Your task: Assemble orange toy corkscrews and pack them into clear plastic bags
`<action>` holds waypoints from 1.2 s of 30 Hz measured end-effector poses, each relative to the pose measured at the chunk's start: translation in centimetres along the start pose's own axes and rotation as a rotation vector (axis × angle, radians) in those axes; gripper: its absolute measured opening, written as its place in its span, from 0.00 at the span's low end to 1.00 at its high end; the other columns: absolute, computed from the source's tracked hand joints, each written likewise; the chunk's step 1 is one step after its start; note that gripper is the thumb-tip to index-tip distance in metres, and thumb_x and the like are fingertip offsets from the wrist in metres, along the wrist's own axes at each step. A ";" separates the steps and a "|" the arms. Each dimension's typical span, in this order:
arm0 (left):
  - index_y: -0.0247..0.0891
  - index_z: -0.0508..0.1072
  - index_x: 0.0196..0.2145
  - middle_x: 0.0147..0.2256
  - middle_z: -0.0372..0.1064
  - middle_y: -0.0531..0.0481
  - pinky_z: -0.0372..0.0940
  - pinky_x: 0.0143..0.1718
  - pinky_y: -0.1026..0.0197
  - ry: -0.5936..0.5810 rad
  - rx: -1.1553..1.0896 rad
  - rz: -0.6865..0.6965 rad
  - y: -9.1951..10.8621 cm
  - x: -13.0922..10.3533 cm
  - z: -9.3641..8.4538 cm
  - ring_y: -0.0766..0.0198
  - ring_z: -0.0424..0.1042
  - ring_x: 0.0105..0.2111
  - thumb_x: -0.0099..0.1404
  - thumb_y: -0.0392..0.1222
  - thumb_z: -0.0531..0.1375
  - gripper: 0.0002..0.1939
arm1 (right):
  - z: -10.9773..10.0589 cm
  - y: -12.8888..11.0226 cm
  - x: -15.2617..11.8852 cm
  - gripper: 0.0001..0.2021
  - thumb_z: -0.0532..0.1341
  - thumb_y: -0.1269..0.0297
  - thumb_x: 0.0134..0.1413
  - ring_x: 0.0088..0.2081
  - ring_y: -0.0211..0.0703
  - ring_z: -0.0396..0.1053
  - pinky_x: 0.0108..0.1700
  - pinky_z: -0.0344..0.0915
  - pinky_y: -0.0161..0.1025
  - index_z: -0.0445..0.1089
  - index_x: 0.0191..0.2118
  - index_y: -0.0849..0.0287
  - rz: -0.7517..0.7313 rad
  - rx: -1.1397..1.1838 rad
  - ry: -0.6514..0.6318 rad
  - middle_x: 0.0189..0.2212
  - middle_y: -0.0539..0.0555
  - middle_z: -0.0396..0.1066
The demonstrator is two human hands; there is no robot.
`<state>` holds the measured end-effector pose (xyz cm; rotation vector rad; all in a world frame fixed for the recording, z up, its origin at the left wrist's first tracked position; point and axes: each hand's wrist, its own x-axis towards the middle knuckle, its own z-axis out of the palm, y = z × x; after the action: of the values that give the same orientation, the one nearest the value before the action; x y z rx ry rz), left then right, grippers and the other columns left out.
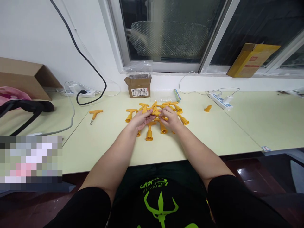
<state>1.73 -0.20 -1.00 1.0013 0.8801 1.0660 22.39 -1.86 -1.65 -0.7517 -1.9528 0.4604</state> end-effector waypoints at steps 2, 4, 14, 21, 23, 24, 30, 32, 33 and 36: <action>0.35 0.74 0.38 0.37 0.75 0.44 0.75 0.43 0.57 0.010 0.000 0.020 -0.1 -0.1 0.0 0.63 0.77 0.34 0.58 0.50 0.73 0.19 | 0.3 0.0 -0.1 0.07 0.66 0.56 0.57 0.48 0.56 0.71 0.52 0.70 0.57 0.71 0.35 0.52 0.037 0.017 0.023 0.40 0.58 0.72; 0.37 0.72 0.38 0.37 0.75 0.47 0.75 0.44 0.55 0.029 0.044 0.101 -0.1 -0.5 0.2 0.64 0.76 0.33 0.56 0.50 0.74 0.21 | 0.8 -0.1 -0.1 0.11 0.68 0.52 0.55 0.42 0.53 0.73 0.47 0.72 0.54 0.69 0.37 0.52 0.172 0.109 0.067 0.37 0.56 0.73; 0.38 0.67 0.35 0.36 0.77 0.47 0.73 0.44 0.54 0.017 0.285 0.371 0.4 -1.4 0.4 0.59 0.78 0.36 0.55 0.49 0.73 0.21 | 0.5 -0.9 -0.2 0.21 0.69 0.47 0.53 0.39 0.43 0.74 0.40 0.75 0.43 0.66 0.45 0.52 0.537 0.620 -0.019 0.42 0.52 0.73; 0.39 0.66 0.33 0.34 0.73 0.51 0.70 0.43 0.58 -0.053 0.308 0.429 0.5 -1.6 0.3 0.63 0.75 0.35 0.55 0.47 0.73 0.20 | 0.5 -0.1 -0.3 0.17 0.63 0.45 0.59 0.22 0.40 0.67 0.26 0.69 0.39 0.68 0.37 0.55 0.789 0.717 -0.073 0.23 0.50 0.70; 0.39 0.67 0.33 0.36 0.73 0.50 0.69 0.45 0.58 -0.137 0.382 0.462 0.7 -1.9 0.3 0.62 0.74 0.39 0.57 0.46 0.72 0.17 | 0.2 -0.1 -0.2 0.22 0.56 0.41 0.63 0.18 0.40 0.64 0.19 0.63 0.38 0.69 0.34 0.57 0.968 0.790 -0.240 0.19 0.52 0.69; 0.39 0.67 0.33 0.37 0.73 0.49 0.69 0.45 0.57 -0.159 0.400 0.459 0.7 -2.0 0.3 0.61 0.74 0.40 0.58 0.45 0.71 0.17 | 0.0 -0.2 -0.2 0.23 0.55 0.40 0.63 0.18 0.41 0.65 0.19 0.63 0.38 0.70 0.34 0.58 0.989 0.816 -0.295 0.19 0.53 0.70; 0.38 0.69 0.35 0.35 0.72 0.49 0.68 0.42 0.57 -0.207 0.465 0.412 0.2 -2.2 0.9 0.61 0.73 0.36 0.57 0.48 0.72 0.17 | -1.1 -1.1 -0.4 0.15 0.70 0.56 0.53 0.29 0.38 0.72 0.35 0.71 0.38 0.73 0.43 0.57 0.679 0.858 -0.299 0.36 0.52 0.77; 0.39 0.69 0.40 0.39 0.72 0.47 0.68 0.43 0.58 -0.207 0.433 0.460 0.2 -1.8 0.7 0.60 0.73 0.39 0.57 0.49 0.72 0.20 | -1.4 -1.1 -0.4 0.15 0.69 0.59 0.52 0.28 0.38 0.70 0.33 0.69 0.37 0.72 0.44 0.57 0.690 0.887 -0.333 0.33 0.51 0.76; 0.41 0.68 0.44 0.42 0.71 0.46 0.68 0.44 0.58 -0.168 0.408 0.505 0.4 -1.4 0.2 0.60 0.73 0.42 0.57 0.49 0.72 0.22 | -1.8 -0.9 -0.4 0.15 0.69 0.60 0.52 0.28 0.38 0.70 0.33 0.68 0.37 0.72 0.45 0.57 0.707 0.910 -0.320 0.31 0.51 0.76; 0.43 0.66 0.47 0.44 0.70 0.46 0.67 0.44 0.59 0.146 0.411 0.658 1.7 -0.1 -3.1 0.59 0.71 0.45 0.60 0.49 0.68 0.21 | -3.5 0.1 -0.4 0.17 0.66 0.62 0.48 0.30 0.40 0.70 0.33 0.67 0.37 0.72 0.46 0.58 0.739 0.955 -0.165 0.30 0.52 0.75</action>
<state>-1.62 0.60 -0.36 1.6423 0.9319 1.5586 25.63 -2.03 -0.30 -0.7600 -1.2674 1.7769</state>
